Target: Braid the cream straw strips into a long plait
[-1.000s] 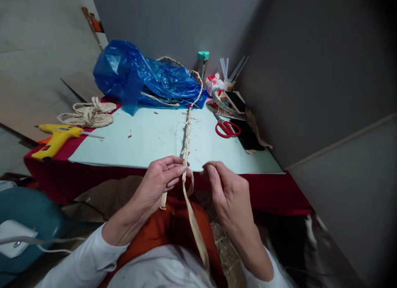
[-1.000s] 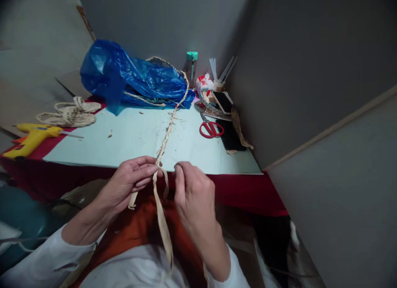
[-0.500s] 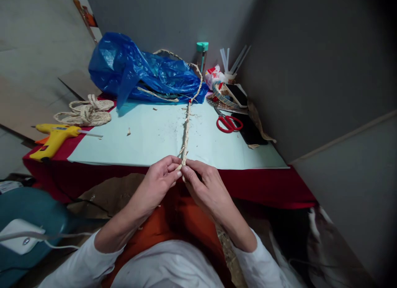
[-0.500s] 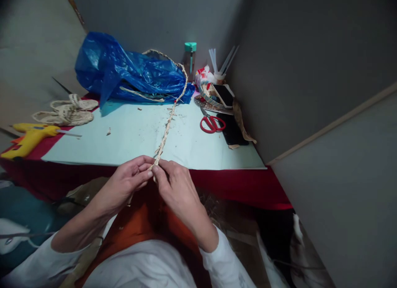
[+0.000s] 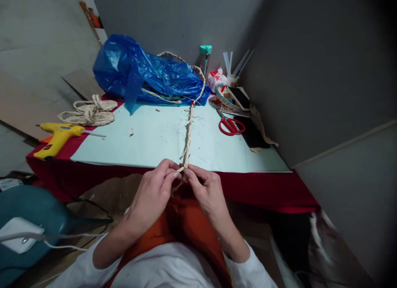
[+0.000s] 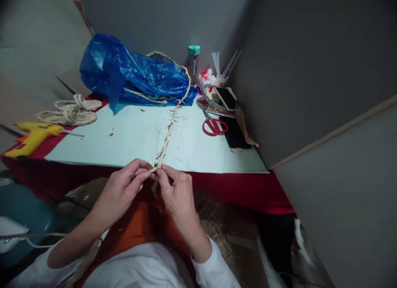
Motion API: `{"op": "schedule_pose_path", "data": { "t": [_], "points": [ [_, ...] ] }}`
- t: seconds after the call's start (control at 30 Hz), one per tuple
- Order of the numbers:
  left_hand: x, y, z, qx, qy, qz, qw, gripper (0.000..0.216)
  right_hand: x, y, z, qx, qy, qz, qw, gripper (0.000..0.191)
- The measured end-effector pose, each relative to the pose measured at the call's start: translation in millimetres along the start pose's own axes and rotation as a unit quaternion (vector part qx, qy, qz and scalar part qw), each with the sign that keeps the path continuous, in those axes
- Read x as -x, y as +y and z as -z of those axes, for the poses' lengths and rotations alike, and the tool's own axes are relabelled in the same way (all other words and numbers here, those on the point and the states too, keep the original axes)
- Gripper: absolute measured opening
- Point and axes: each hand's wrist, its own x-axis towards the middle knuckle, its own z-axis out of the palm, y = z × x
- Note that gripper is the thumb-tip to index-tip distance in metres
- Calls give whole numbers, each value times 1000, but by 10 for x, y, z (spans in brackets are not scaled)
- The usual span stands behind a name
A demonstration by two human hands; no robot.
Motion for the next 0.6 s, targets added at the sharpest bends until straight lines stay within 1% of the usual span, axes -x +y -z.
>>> {"op": "schedule_pose_path", "data": {
  "t": [0.07, 0.13, 0.23, 0.3, 0.37, 0.4, 0.47, 0.53, 0.6],
  "points": [
    [45, 30, 33, -101, 31, -57, 993, 17, 16, 18, -17, -25, 16, -12, 999, 29],
    [97, 63, 27, -156, 59, -112, 980, 18, 20, 16, -16, -61, 13, -29, 998, 30],
    [189, 78, -91, -208, 84, -187, 957, 18, 16, 8, 10, -135, -22, -56, 989, 29],
    [240, 59, -214, -246, 98, -239, 934, 20, 17, 18, 32, -206, -59, -89, 973, 29],
    [269, 33, -313, -283, 99, -270, 915, 23, 23, 43, 51, -270, -85, -124, 951, 30],
    [273, 23, -337, -287, 92, -276, 913, 24, 26, 60, 59, -290, -89, -136, 943, 30],
    [266, 16, -321, -264, 69, -268, 924, 21, 30, 92, 74, -309, -86, -142, 936, 27],
    [240, 26, -235, -208, 59, -232, 948, 23, 32, 108, 93, -316, -80, -132, 936, 23],
    [196, 46, -131, -144, 76, -171, 972, 24, 34, 100, 118, -310, -84, -112, 940, 21]
  ]
}}
